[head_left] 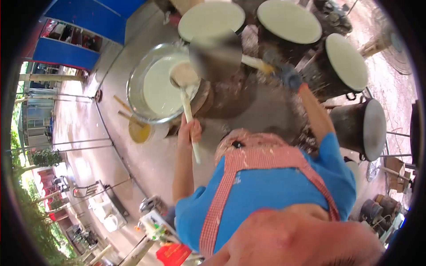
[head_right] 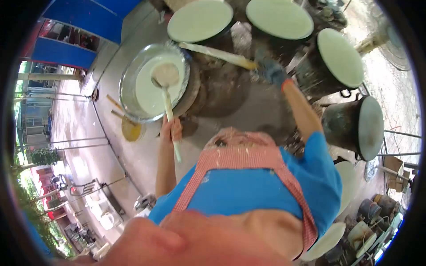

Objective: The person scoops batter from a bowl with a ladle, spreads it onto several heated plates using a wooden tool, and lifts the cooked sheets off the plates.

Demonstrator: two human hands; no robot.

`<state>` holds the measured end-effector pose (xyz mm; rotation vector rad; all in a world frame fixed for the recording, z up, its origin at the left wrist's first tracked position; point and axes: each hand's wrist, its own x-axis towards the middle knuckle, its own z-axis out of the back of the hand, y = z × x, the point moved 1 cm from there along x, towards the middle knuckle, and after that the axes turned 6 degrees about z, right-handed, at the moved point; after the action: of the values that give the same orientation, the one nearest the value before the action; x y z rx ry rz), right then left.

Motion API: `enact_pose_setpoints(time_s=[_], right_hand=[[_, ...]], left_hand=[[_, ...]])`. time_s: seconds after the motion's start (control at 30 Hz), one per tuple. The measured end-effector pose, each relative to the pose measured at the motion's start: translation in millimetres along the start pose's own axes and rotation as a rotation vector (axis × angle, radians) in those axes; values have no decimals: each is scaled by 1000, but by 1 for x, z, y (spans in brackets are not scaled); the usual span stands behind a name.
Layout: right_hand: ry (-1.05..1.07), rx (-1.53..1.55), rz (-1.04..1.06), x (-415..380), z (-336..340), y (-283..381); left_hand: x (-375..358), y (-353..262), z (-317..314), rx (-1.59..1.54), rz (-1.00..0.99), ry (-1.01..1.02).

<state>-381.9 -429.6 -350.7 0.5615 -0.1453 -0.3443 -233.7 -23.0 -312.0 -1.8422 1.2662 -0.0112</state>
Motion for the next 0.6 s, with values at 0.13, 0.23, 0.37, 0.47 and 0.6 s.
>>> enact_pose_setpoints(time_s=[0.13,0.23,0.37,0.47,0.6], right_hand=[[140,-221,210,144,-44,120],[291,-481,301,212,-107,185],[394,-555,458,230,-177,208],[416,-251,220,223,-151,196],[524,-309,106,161,-185,175]], left_hand=[[32,-79,103,128,-21,-167],[93,-90,201,41,135,-200],[171,-59,327,134,408,-497],[182,-55,316,424,521,-518],[187,-67,292,-254,735,-423]])
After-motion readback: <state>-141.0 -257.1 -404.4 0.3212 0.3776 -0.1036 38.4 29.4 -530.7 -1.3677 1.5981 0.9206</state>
